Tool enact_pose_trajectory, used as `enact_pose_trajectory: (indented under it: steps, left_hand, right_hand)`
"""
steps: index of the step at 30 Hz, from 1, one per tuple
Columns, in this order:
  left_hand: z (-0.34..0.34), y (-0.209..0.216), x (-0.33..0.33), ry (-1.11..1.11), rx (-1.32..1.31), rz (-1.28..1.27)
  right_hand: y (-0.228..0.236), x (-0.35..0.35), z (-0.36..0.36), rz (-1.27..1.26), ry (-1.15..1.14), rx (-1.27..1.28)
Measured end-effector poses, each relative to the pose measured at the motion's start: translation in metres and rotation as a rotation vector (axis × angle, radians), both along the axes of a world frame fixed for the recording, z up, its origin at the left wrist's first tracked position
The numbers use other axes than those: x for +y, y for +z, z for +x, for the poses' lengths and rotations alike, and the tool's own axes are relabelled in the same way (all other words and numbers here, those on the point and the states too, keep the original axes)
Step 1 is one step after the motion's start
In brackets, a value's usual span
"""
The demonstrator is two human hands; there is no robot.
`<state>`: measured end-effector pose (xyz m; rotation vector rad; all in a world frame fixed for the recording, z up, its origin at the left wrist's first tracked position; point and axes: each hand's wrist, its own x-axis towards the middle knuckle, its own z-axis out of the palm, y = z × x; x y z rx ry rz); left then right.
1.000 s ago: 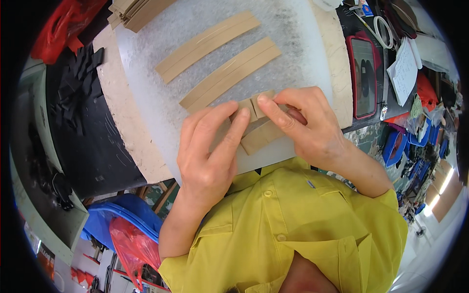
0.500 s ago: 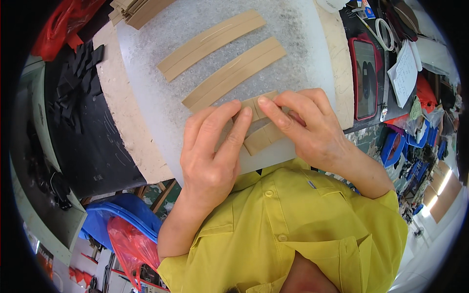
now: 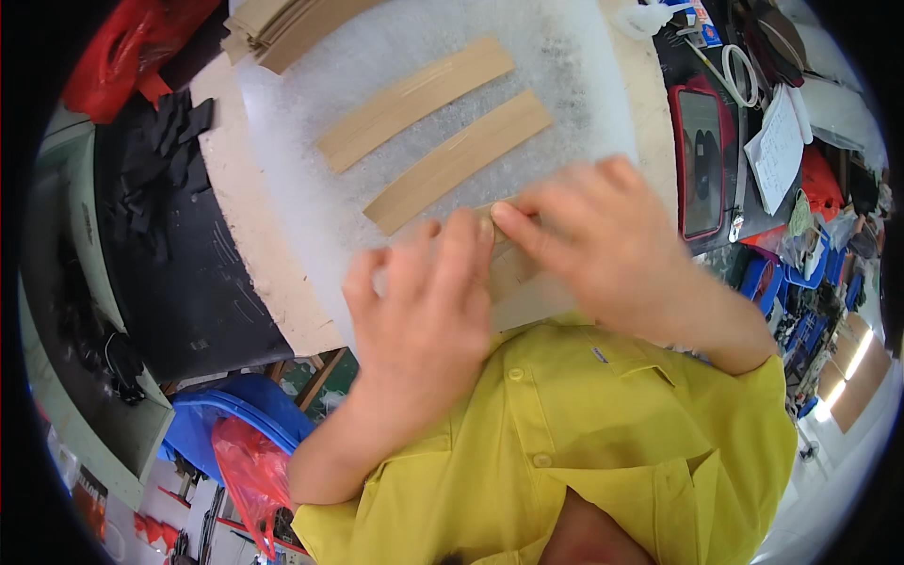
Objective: The person applies glue from a white tube onto long, thin strips of light brown material laid on a white board. They then fold each strip in half to create small rectangular units and place them in a pile. The process is repeated for multiple strips throughout the video.
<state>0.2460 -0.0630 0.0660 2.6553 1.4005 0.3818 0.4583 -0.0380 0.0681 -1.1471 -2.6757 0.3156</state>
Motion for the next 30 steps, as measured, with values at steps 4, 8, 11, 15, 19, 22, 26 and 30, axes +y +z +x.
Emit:
enact_pose_trajectory:
  steps: [4,8,11,15,19,22,26,30]
  left_hand:
    - [-0.021,-0.019,0.013,0.294,-0.326,0.133]
    - [-0.023,-0.031,0.014,0.354,-0.334,0.131]
    - [-0.022,-0.033,0.014,0.315,-0.436,0.109]
    - [-0.015,-0.022,0.02,0.383,-0.577,-0.015]
    - [-0.002,-0.024,0.034,0.349,-0.583,0.016]
    - [-0.004,-0.031,0.038,0.244,-0.602,0.02]
    - [-0.012,-0.031,0.034,0.15,-0.586,-0.026]
    - [-0.013,-0.035,0.037,0.085,-0.566,0.007]
  right_hand:
    - [-0.011,0.05,0.014,0.066,-0.075,0.242]
    - [-0.029,0.052,0.003,0.161,-0.163,0.264]
    - [-0.022,0.051,0.0,0.092,-0.226,0.328]
    - [-0.011,0.047,0.002,-0.119,-0.231,0.362]
    - [-0.004,0.044,-0.012,-0.004,-0.179,0.214]
    - [-0.018,0.036,-0.013,-0.005,-0.151,0.386]
    - [-0.03,0.029,-0.003,-0.033,-0.11,0.475]
    - [-0.032,0.028,0.0,-0.013,-0.066,0.368]
